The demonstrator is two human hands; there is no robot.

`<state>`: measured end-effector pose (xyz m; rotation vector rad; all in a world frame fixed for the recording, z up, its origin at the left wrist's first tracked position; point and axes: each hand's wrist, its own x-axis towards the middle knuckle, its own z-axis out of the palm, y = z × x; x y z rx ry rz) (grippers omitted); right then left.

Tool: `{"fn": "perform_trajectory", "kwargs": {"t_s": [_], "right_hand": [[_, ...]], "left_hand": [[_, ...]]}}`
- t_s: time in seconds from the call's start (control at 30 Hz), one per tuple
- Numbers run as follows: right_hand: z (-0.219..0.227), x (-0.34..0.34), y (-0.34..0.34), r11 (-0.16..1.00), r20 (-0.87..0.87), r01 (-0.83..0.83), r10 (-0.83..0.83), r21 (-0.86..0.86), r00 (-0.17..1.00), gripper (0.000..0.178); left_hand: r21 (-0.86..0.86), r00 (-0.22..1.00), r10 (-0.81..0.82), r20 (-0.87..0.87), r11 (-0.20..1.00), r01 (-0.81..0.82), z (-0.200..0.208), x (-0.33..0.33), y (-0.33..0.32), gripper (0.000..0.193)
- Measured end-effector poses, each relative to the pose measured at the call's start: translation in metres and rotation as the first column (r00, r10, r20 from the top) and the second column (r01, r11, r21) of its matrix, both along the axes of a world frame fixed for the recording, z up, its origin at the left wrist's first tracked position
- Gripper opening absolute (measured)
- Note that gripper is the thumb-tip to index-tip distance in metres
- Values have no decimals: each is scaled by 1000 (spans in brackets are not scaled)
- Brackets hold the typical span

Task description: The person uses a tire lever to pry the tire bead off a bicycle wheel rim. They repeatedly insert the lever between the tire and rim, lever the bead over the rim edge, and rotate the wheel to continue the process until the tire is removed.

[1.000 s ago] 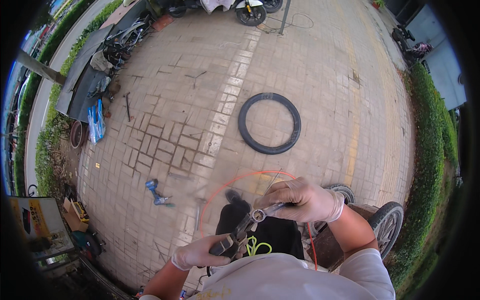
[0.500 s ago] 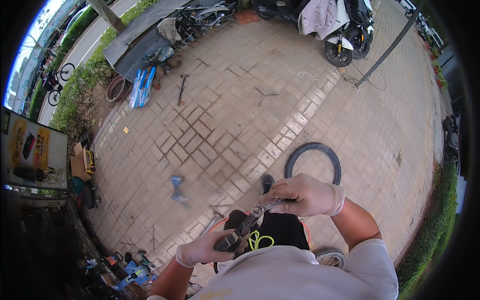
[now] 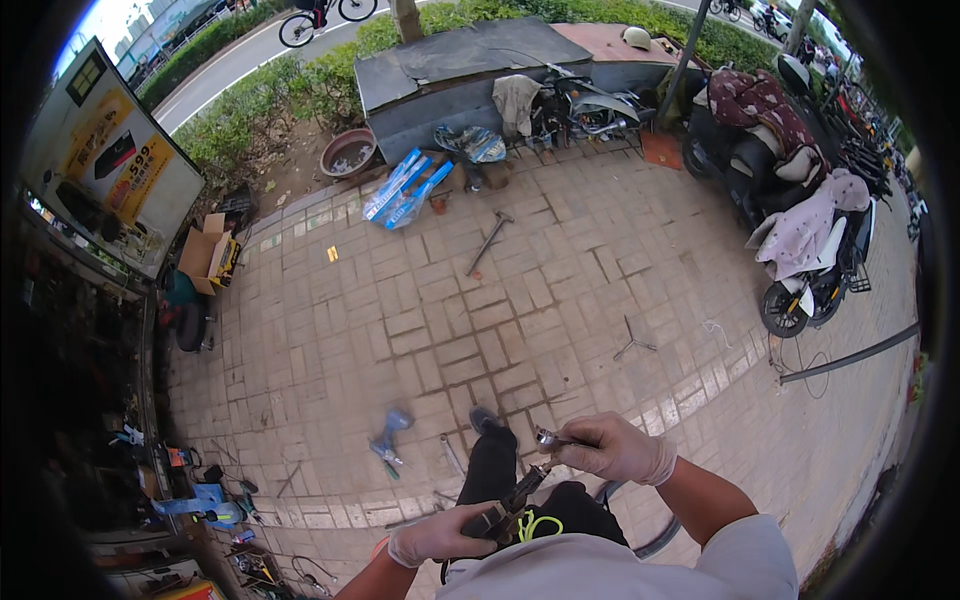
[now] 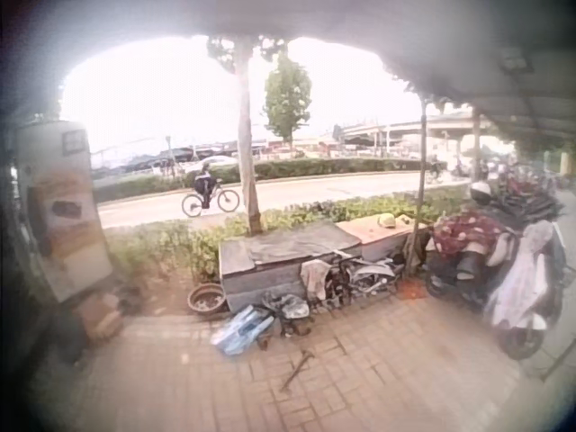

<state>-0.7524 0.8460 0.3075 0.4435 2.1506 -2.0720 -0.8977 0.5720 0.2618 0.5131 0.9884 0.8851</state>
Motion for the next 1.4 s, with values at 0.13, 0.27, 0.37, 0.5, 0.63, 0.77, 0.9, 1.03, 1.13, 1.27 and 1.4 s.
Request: {"fn": "perform_trajectory", "kwargs": {"t_s": [0.13, 0.27, 0.37, 0.5, 0.63, 0.77, 0.9, 1.03, 1.13, 1.27, 1.4], "right_hand": [[8, -90, 32, 992, 45, -6, 12, -125, 999, 26], [7, -180, 62, 994, -24, 20, -23, -105, 999, 17], [-2, -247, 91, 996, 95, -7, 16, -94, 995, 16], [-21, -347, 134, 998, -53, -3, -1, -65, 999, 17], [-31, -458, 181, 988, -98, -114, 105, -101, 990, 20], [-33, -560, 213, 967, -2, -254, 254, 1, 967, 23], [-39, -657, 229, 982, -167, -189, 191, 24, 967, 25], [-56, -746, 252, 970, 161, -121, 156, -209, 975, 23], [-67, -799, 265, 982, 150, -40, 68, -183, 986, 20], [-77, -851, 296, 970, 116, 59, -32, -235, 993, 18], [-108, -900, 340, 911, 317, 170, -46, -376, 947, 19]], "left_hand": [[-27, 998, -52, 18, 998, 52, 13, -98, 35, 52], [-33, 1000, 2, 18, 999, -1, 24, -178, 70, 53], [-19, 999, 25, -24, 999, -25, 13, -240, 94, 53], [-65, 994, 91, -55, 993, -94, -1, -329, 130, 45], [-112, 981, 193, -37, 974, -196, 6, -417, 163, 38], [-139, 949, 316, 13, 940, -311, 8, -493, 190, 35], [-156, 947, 321, 11, 936, -315, -3, -587, 211, 37], [-139, 971, 238, 28, 963, -232, -26, -693, 238, 37], [-142, 991, 111, 78, 985, -99, -39, -772, 261, 45], [-141, 996, 16, 92, 990, -3, -41, -850, 304, 34], [-223, 986, -165, 38, 960, 169, -53, -919, 368, 37]]}}
